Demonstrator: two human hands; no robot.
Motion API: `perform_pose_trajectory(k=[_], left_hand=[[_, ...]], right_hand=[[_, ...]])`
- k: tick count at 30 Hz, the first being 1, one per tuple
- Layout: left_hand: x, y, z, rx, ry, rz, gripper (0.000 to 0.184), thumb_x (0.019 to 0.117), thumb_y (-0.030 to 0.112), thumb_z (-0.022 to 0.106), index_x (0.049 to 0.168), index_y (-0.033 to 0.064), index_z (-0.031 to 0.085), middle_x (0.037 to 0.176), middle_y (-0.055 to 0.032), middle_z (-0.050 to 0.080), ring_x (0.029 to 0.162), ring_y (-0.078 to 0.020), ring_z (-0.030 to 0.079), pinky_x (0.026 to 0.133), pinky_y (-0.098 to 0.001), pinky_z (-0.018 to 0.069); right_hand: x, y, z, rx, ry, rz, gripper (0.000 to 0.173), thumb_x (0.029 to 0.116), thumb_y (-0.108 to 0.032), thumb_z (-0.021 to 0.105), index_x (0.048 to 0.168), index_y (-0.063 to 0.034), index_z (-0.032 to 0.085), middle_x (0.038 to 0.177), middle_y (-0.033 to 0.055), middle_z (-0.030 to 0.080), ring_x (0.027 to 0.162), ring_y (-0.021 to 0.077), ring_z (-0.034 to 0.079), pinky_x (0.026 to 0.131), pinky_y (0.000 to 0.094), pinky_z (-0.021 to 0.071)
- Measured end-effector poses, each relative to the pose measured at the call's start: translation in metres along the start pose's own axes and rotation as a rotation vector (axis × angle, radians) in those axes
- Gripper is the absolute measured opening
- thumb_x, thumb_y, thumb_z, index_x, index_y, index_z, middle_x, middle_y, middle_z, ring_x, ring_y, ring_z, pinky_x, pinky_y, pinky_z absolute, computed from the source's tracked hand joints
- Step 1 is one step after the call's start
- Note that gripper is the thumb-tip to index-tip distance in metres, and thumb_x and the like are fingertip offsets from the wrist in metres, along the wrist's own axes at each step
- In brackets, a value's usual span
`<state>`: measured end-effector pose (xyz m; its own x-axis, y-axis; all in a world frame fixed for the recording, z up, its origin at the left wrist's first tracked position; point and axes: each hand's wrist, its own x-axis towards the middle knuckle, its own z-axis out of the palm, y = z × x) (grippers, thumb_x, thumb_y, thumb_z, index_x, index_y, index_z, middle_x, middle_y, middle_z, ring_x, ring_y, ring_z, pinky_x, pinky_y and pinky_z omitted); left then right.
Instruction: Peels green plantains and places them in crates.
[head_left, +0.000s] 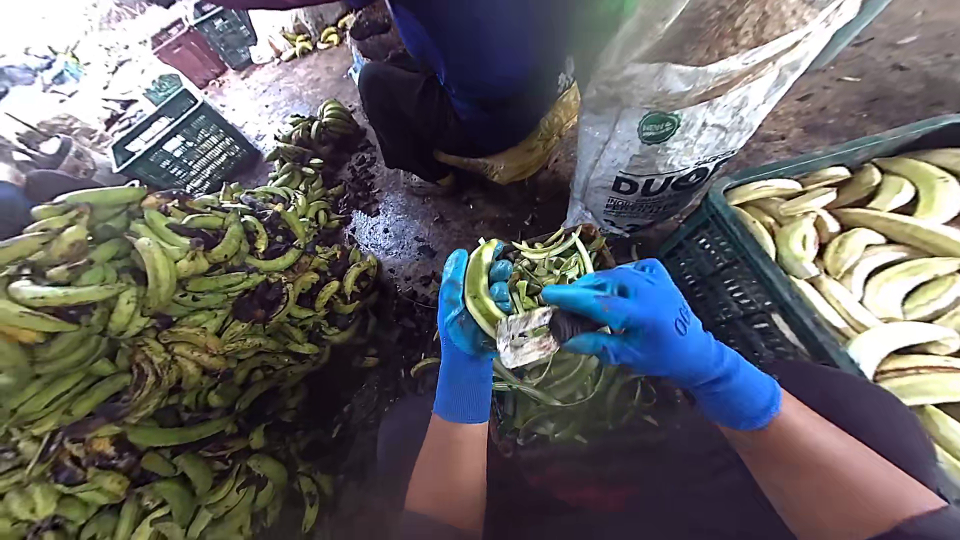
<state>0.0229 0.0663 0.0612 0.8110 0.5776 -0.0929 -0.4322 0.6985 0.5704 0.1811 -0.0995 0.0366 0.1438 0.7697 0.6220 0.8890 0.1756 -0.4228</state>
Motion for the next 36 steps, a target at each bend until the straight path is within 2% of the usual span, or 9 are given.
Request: perform_pose_trajectory(k=[5, 9, 12, 14, 18, 22, 26, 33, 36], left_hand=[[-0.013, -0.027, 0.014, 0.215, 0.060, 0.184, 0.031, 0.1040, 0.029, 0.047, 0.122, 0.0089, 0.063, 0.094, -0.0103, 0.070, 0.074, -0.0168, 0.070, 0.064, -0.0316, 0.0605], [-0.008, -0.010, 0.005, -0.017, 0.007, 0.013, 0.050, 0.1074, 0.042, 0.029, 0.123, 0.0062, 0.060, 0.079, -0.0081, 0.066, 0.056, -0.0139, 0.064, 0.050, -0.0249, 0.0562], [0.002, 0.001, -0.012, -0.194, 0.003, -0.078, 0.058, 0.1049, 0.048, 0.018, 0.125, 0.0105, 0.057, 0.103, -0.0094, 0.067, 0.081, -0.0200, 0.068, 0.068, -0.0326, 0.0585], [0.002, -0.001, -0.016, -0.308, -0.007, -0.060, 0.047, 0.1071, 0.035, 0.026, 0.127, 0.0063, 0.057, 0.119, -0.0147, 0.067, 0.104, -0.0271, 0.070, 0.087, -0.0402, 0.0599], [-0.003, -0.001, -0.008, -0.287, -0.038, 0.020, 0.031, 0.1074, 0.023, 0.038, 0.131, 0.0114, 0.054, 0.120, -0.0134, 0.067, 0.110, -0.0274, 0.069, 0.093, -0.0411, 0.0584], [-0.006, -0.002, -0.002, -0.234, 0.092, 0.051, 0.027, 0.1089, 0.027, 0.039, 0.121, 0.0141, 0.059, 0.112, -0.0092, 0.070, 0.104, -0.0219, 0.071, 0.088, -0.0351, 0.0603], [-0.006, -0.006, -0.006, -0.132, 0.160, 0.168, 0.023, 0.1093, 0.024, 0.037, 0.112, 0.0161, 0.059, 0.099, -0.0050, 0.069, 0.094, -0.0187, 0.070, 0.083, -0.0343, 0.0597], [-0.012, -0.018, 0.007, 0.354, 0.316, 0.299, 0.031, 0.1012, 0.017, 0.059, 0.131, 0.0139, 0.053, 0.101, -0.0069, 0.068, 0.084, -0.0168, 0.069, 0.073, -0.0346, 0.0600], [-0.010, -0.011, 0.005, 0.357, 0.231, 0.244, 0.037, 0.1057, 0.023, 0.049, 0.142, 0.0161, 0.049, 0.099, -0.0098, 0.066, 0.078, -0.0216, 0.069, 0.070, -0.0405, 0.0617]], right_hand=[[0.012, -0.007, 0.011, 0.036, 0.116, 0.362, 0.054, 0.0939, -0.061, 0.056, 0.129, -0.0225, 0.072, 0.110, 0.0117, 0.071, 0.095, 0.0283, 0.067, 0.075, 0.0538, 0.0498], [0.015, 0.013, -0.004, 0.397, 0.183, 0.731, 0.050, 0.0937, -0.051, 0.065, 0.134, -0.0210, 0.066, 0.109, 0.0021, 0.066, 0.078, 0.0102, 0.063, 0.066, 0.0333, 0.0558], [0.006, 0.011, -0.010, 0.548, 0.098, 0.693, 0.054, 0.0909, -0.055, 0.066, 0.135, -0.0233, 0.067, 0.107, -0.0016, 0.070, 0.079, 0.0084, 0.068, 0.070, 0.0309, 0.0605], [0.002, 0.011, -0.009, 0.534, 0.063, 0.682, 0.057, 0.0901, -0.059, 0.064, 0.135, -0.0245, 0.067, 0.107, -0.0022, 0.070, 0.084, 0.0084, 0.068, 0.074, 0.0315, 0.0598], [-0.002, 0.017, -0.004, 0.618, 0.163, 0.726, 0.042, 0.0974, -0.035, 0.064, 0.136, -0.0183, 0.065, 0.102, -0.0019, 0.072, 0.076, 0.0074, 0.068, 0.069, 0.0263, 0.0599], [-0.008, 0.014, 0.002, 0.147, 0.136, 0.295, 0.059, 0.0971, -0.060, 0.056, 0.136, -0.0179, 0.066, 0.118, 0.0096, 0.070, 0.106, 0.0215, 0.066, 0.088, 0.0470, 0.0536], [-0.013, 0.005, 0.008, -0.179, 0.125, -0.003, 0.051, 0.0977, -0.063, 0.053, 0.132, -0.0289, 0.069, 0.116, 0.0112, 0.073, 0.102, 0.0263, 0.068, 0.085, 0.0524, 0.0454], [0.004, -0.016, 0.002, -0.221, 0.093, 0.223, 0.053, 0.0963, -0.064, 0.053, 0.128, -0.0265, 0.073, 0.110, 0.0116, 0.074, 0.093, 0.0300, 0.070, 0.075, 0.0564, 0.0478], [0.014, -0.008, -0.010, -0.014, 0.202, 0.355, 0.059, 0.0952, -0.064, 0.055, 0.134, -0.0223, 0.068, 0.118, 0.0108, 0.070, 0.100, 0.0268, 0.066, 0.079, 0.0534, 0.0506]])
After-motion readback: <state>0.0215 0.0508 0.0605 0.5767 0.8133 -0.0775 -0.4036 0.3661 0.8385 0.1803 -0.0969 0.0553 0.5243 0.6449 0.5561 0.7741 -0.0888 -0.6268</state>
